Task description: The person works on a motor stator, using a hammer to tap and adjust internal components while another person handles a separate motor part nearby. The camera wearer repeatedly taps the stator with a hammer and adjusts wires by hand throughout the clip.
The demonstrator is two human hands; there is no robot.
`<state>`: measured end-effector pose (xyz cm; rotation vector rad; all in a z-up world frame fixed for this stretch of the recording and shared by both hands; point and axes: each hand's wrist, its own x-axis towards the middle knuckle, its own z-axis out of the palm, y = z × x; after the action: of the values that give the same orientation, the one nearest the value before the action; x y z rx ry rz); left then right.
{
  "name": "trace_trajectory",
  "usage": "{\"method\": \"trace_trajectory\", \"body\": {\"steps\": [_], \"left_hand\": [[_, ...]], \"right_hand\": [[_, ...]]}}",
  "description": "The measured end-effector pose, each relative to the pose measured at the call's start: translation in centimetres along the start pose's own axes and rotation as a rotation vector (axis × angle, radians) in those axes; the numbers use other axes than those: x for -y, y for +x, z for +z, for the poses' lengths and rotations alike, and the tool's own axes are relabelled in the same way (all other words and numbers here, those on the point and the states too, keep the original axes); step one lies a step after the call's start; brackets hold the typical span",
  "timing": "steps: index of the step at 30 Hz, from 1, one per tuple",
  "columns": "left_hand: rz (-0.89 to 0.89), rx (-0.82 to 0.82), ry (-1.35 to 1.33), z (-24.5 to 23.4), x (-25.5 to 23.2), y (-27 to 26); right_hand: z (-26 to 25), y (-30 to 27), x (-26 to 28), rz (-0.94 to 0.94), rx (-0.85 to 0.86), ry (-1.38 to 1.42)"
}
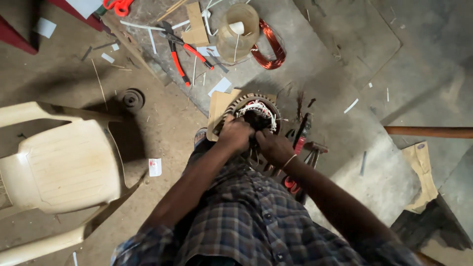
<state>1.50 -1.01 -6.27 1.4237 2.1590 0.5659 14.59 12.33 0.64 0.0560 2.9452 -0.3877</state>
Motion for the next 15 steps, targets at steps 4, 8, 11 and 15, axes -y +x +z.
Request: {"method": "trace_trajectory", "body": {"steps": [4,8,11,15], "left_hand": [[-0.011,0.038,0.020,-1.8,-0.6,-0.2],[-0.019,0.089,-0.045,-4.5,-1.7,-0.3],[-0.024,0.116,-0.022,-4.9,-2.0,-0.5],[-0.032,0.090,-0.011,-3.5,-1.2,-0.3]], "right_hand": [[2.2,-0.8,0.0,0.094,-0.219,0.184],[1.8,-3.1,-0.2,0.589,-0.043,1.201],[1.7,-3.7,-0.3,0.748,0.027,1.076],[2.9,-1.7,-1.8,0.421,0.057,0.341]]}}
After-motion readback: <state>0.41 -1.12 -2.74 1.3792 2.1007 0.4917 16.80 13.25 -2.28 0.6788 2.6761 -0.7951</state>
